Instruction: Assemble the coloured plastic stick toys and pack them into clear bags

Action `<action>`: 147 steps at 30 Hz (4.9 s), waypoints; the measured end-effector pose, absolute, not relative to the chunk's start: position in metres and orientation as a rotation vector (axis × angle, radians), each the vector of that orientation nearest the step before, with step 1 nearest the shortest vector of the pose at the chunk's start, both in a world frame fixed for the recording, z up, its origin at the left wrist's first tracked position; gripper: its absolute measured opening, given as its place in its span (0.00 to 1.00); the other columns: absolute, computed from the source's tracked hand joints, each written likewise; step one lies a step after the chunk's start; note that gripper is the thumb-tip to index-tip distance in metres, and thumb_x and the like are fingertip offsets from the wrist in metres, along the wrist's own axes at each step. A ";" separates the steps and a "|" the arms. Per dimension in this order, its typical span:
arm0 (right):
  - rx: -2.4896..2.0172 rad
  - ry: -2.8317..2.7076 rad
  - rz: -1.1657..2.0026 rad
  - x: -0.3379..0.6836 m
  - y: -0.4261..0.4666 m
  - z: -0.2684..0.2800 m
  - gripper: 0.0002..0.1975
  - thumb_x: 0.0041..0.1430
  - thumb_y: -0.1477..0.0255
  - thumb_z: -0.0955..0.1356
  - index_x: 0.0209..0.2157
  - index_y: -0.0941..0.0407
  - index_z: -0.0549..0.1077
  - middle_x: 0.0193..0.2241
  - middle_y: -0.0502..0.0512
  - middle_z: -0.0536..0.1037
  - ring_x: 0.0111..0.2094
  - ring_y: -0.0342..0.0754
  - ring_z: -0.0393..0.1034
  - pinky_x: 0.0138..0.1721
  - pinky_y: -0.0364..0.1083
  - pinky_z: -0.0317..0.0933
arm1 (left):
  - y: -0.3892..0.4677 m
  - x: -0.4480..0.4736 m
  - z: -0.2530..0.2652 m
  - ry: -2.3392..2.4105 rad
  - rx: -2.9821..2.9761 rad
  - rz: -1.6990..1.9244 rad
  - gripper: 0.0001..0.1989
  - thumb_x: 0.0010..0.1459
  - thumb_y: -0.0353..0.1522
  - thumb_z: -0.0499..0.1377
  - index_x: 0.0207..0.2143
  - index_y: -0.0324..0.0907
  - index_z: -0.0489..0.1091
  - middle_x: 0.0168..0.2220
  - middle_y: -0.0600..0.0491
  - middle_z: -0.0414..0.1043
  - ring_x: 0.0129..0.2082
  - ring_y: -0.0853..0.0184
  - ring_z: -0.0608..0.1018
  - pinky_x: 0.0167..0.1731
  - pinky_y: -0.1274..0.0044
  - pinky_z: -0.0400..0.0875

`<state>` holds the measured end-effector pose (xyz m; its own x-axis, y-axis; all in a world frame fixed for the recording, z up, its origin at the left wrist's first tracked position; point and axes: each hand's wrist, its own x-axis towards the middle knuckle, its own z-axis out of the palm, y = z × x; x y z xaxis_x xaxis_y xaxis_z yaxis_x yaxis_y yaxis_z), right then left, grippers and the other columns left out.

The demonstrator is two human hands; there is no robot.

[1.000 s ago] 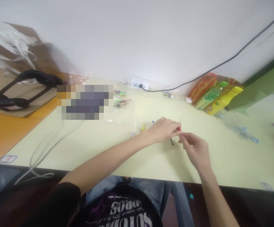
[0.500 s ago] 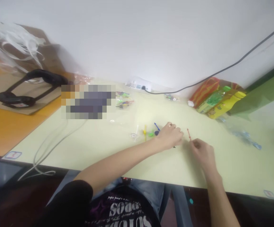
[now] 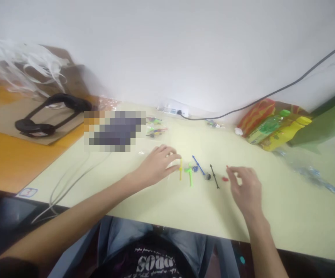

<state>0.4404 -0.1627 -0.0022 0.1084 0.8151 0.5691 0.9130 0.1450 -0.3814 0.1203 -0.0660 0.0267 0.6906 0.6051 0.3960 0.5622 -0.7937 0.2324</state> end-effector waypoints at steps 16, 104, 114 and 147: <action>-1.376 -2.643 0.174 0.292 -0.070 0.011 0.09 0.70 0.75 0.67 0.34 0.55 0.78 0.36 0.57 0.81 0.47 0.54 0.66 0.52 0.56 0.43 | -0.082 0.044 -0.023 0.926 2.330 0.693 0.09 0.70 0.34 0.60 0.50 0.46 0.77 0.48 0.51 0.79 0.48 0.64 0.81 0.52 0.70 0.76; -0.966 -1.303 1.249 0.311 -0.072 0.010 0.16 0.42 0.61 0.84 0.29 0.53 0.82 0.30 0.53 0.83 0.33 0.49 0.77 0.40 0.50 0.71 | -0.032 0.108 -0.013 0.599 1.435 0.986 0.19 0.53 0.41 0.74 0.42 0.37 0.80 0.41 0.46 0.82 0.39 0.63 0.83 0.46 0.72 0.77; -0.951 -1.353 1.258 0.313 -0.073 0.005 0.12 0.46 0.61 0.83 0.29 0.52 0.84 0.32 0.54 0.84 0.35 0.51 0.77 0.42 0.51 0.71 | -0.028 0.102 -0.016 0.545 1.434 0.926 0.18 0.52 0.39 0.75 0.42 0.37 0.81 0.42 0.44 0.83 0.42 0.62 0.83 0.47 0.73 0.77; -0.992 -1.645 1.149 0.317 -0.072 0.007 0.19 0.47 0.59 0.81 0.31 0.54 0.74 0.30 0.51 0.77 0.35 0.49 0.73 0.43 0.51 0.67 | -0.025 0.091 -0.014 0.571 1.617 0.709 0.17 0.52 0.40 0.75 0.40 0.39 0.84 0.39 0.45 0.84 0.38 0.63 0.83 0.40 0.75 0.76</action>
